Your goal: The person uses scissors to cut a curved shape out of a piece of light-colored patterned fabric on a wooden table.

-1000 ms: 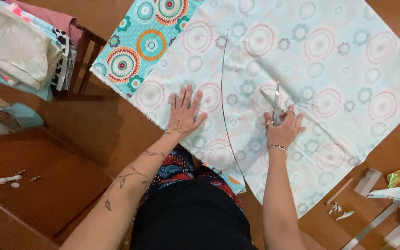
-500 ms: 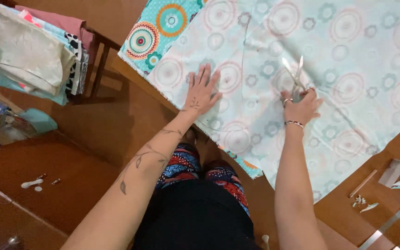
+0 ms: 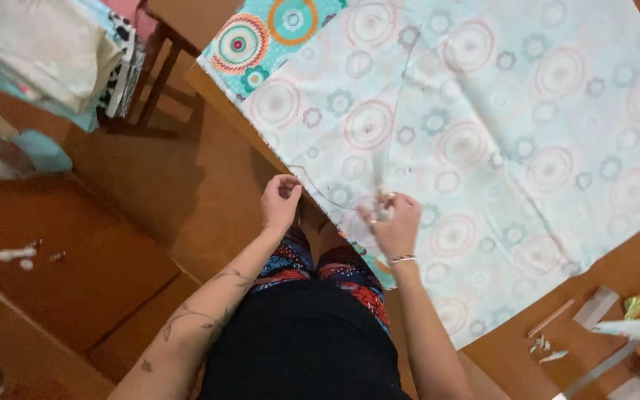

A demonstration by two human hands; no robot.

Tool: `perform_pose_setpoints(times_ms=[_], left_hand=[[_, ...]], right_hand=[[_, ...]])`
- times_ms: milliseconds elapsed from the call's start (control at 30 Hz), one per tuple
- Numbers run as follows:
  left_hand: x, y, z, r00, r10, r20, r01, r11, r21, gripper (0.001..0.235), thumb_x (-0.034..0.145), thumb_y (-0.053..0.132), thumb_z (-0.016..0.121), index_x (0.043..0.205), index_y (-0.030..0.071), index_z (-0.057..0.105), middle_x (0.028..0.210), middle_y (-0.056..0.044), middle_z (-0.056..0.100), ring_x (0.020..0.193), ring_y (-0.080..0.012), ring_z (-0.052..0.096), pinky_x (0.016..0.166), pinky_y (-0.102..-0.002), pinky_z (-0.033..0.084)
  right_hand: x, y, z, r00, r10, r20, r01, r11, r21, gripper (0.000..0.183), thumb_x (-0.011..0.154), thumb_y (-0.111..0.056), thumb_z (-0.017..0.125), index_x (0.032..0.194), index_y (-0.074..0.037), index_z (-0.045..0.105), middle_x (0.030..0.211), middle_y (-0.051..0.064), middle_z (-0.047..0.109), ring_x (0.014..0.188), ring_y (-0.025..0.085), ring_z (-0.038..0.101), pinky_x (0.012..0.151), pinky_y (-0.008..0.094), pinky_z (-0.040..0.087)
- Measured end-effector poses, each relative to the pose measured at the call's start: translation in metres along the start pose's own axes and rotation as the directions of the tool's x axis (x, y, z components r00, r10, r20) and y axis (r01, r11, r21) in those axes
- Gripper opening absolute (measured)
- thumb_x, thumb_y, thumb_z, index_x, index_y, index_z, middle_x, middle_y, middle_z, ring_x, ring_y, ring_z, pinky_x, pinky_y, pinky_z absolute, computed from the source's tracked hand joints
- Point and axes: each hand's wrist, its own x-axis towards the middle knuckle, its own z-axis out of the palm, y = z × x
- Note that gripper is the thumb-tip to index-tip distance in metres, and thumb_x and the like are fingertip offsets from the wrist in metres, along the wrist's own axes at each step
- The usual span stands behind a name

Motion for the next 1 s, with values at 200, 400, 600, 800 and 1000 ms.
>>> perform_pose_setpoints(times_ms=[200,400,600,800,1000], left_hand=[[0.004,-0.024,0.023,0.988,-0.115,-0.104,0.09,0.97,-0.224,0.018,0.085,0.016,0.075,0.102,0.022,0.073,0.093,-0.002,0.074,0.081,-0.0171,0.071,0.071,-0.03,0.057],[-0.015,0.018,0.006,0.961,-0.274,0.032,0.229,0.728,-0.646,0.025,0.093,0.01,0.068,0.115,-0.001,0.068,0.099,-0.013,0.072,0.081,-0.013,0.071,0.072,-0.019,0.062],[0.003,0.004,0.015,0.863,-0.391,0.319,0.482,0.449,-0.753,0.037,0.097,0.02,0.061,0.128,-0.001,0.062,0.114,-0.02,0.066,0.105,-0.0281,0.069,0.097,-0.039,0.058],[0.019,0.024,0.009,0.896,-0.374,0.238,0.4,0.453,-0.796,0.053,0.099,0.029,0.062,0.143,0.002,0.048,0.132,-0.022,0.06,0.122,-0.0294,0.063,0.106,-0.04,0.052],[0.044,0.011,0.02,0.863,-0.471,0.184,0.421,0.465,-0.779,0.044,0.09,0.028,0.073,0.128,0.008,0.061,0.101,-0.006,0.058,0.091,-0.0165,0.068,0.087,-0.029,0.06]], right_hand=[[0.01,-0.023,0.062,0.92,-0.392,0.006,0.373,0.871,-0.32,0.064,0.053,-0.058,0.089,0.086,-0.014,0.055,0.097,0.005,0.067,0.121,0.031,0.056,0.103,0.044,0.043],[0.03,-0.001,0.094,0.879,-0.478,0.007,0.455,0.832,-0.317,0.055,0.065,-0.057,0.086,0.084,-0.018,0.052,0.108,0.003,0.073,0.113,0.029,0.063,0.098,0.045,0.046],[0.028,0.004,0.107,0.893,-0.449,-0.015,0.426,0.857,-0.289,0.062,0.048,-0.043,0.094,0.091,-0.019,0.056,0.091,0.002,0.071,0.111,0.029,0.067,0.107,0.05,0.042],[0.032,0.003,0.088,0.982,-0.189,0.018,0.19,0.981,-0.032,0.049,0.065,-0.04,0.091,0.096,-0.02,0.059,0.083,-0.001,0.066,0.098,0.028,0.07,0.1,0.045,0.049],[0.024,-0.057,0.014,0.807,0.128,0.576,-0.126,0.991,-0.044,0.062,0.073,-0.077,0.075,0.092,-0.018,0.07,0.1,0.011,0.074,0.11,0.038,0.066,0.098,0.049,0.05]])
